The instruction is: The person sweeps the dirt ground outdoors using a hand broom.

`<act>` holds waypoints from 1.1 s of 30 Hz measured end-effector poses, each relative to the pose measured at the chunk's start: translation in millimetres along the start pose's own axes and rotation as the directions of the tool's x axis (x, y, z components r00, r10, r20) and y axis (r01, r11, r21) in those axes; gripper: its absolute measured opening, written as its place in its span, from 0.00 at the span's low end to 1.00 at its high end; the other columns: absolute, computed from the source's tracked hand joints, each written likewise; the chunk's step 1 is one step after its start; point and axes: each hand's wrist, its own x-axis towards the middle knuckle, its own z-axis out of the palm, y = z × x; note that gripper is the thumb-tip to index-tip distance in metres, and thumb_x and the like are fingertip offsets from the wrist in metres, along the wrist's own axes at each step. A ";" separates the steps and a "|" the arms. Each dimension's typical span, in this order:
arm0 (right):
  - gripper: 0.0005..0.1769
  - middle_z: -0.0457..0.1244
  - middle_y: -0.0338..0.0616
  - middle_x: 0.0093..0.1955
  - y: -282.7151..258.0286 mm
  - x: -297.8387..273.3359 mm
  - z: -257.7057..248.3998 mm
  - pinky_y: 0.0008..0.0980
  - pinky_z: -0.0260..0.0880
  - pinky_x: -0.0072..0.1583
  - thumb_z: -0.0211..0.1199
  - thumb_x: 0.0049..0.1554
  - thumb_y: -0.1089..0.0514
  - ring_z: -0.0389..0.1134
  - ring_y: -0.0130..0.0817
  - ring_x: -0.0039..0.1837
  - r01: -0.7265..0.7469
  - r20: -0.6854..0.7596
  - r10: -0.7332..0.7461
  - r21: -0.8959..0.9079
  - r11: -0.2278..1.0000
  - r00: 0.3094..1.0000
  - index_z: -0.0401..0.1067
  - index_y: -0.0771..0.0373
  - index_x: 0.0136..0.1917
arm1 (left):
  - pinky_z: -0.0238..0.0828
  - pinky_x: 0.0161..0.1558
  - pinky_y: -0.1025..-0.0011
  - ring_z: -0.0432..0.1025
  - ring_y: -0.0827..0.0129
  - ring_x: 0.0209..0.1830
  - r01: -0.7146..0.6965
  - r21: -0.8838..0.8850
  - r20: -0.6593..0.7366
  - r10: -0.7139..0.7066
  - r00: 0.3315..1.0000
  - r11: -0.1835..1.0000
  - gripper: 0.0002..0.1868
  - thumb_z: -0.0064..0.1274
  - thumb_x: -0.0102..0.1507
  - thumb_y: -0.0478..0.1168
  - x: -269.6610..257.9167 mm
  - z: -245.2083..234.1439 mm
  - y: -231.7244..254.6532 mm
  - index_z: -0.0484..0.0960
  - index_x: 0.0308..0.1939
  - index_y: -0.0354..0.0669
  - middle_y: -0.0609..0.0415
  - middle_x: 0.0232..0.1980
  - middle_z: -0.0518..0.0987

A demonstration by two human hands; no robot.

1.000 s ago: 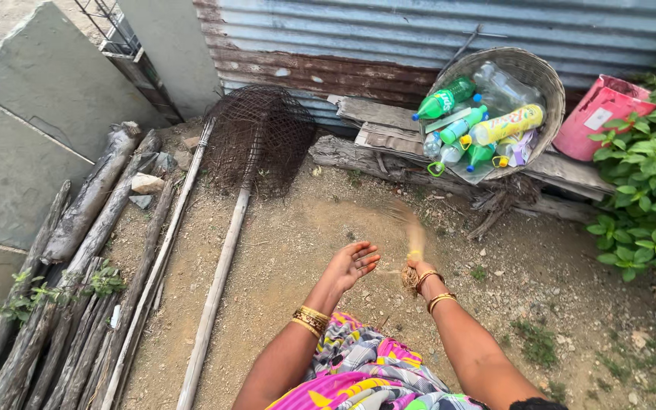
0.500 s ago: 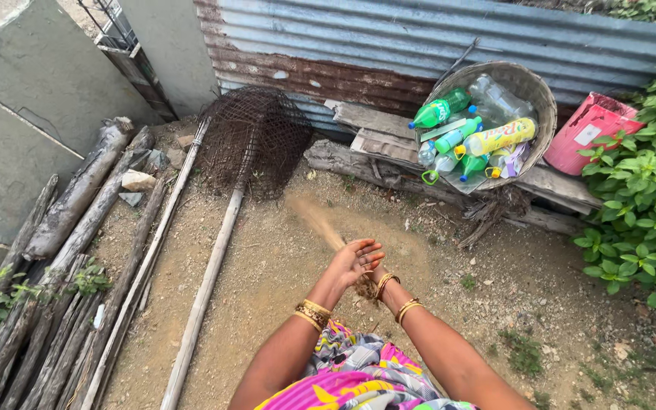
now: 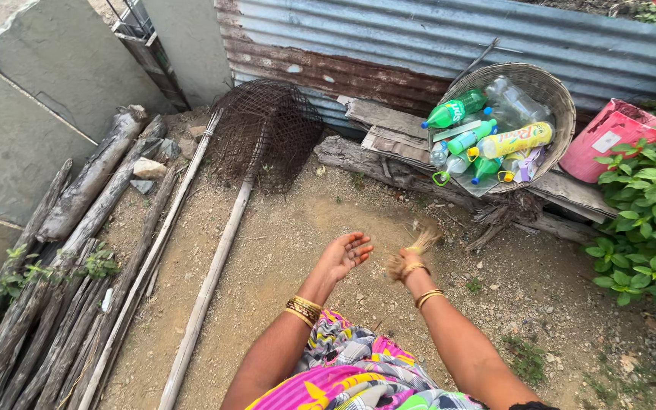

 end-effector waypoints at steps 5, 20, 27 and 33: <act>0.08 0.65 0.48 0.38 64.4 -12.5 40.6 0.48 0.72 0.38 0.60 0.60 0.58 0.69 0.45 0.36 0.106 0.228 -0.061 -0.191 0.976 0.972 0.67 0.62 0.50 | 0.78 0.52 0.60 0.77 0.54 0.53 -0.083 -0.060 0.021 0.085 0.996 0.995 0.16 0.38 0.73 0.42 6.0 -0.1 26.1 0.72 0.58 0.35 0.43 0.56 0.80; 0.12 0.68 0.45 0.34 23.5 20.2 23.4 0.35 0.66 0.30 0.61 0.62 0.54 0.67 0.37 0.29 -0.027 0.364 0.198 -0.424 0.905 0.910 0.70 0.66 0.51 | 0.78 0.52 0.60 0.78 0.51 0.54 -0.142 -0.079 -0.030 0.140 0.990 0.987 0.13 0.40 0.72 0.40 -21.5 -4.7 31.8 0.72 0.56 0.37 0.43 0.58 0.80; 0.13 0.69 0.52 0.44 4.3 -4.6 18.5 0.43 0.77 0.40 0.59 0.63 0.56 0.74 0.44 0.38 -0.027 0.050 0.023 0.083 0.996 0.999 0.65 0.69 0.53 | 0.78 0.53 0.59 0.77 0.51 0.54 -0.177 -0.101 -0.087 0.168 0.982 0.979 0.14 0.37 0.73 0.41 -35.8 -7.9 29.4 0.72 0.56 0.37 0.43 0.56 0.80; 0.11 0.67 0.48 0.40 80.3 -14.9 33.7 0.45 0.71 0.40 0.59 0.60 0.52 0.70 0.43 0.39 0.165 0.241 -0.079 -0.361 0.918 0.967 0.68 0.61 0.50 | 0.78 0.53 0.58 0.78 0.51 0.54 -0.189 -0.159 -0.037 0.185 0.982 0.969 0.13 0.37 0.73 0.40 -15.9 -2.9 20.4 0.73 0.55 0.37 0.42 0.56 0.80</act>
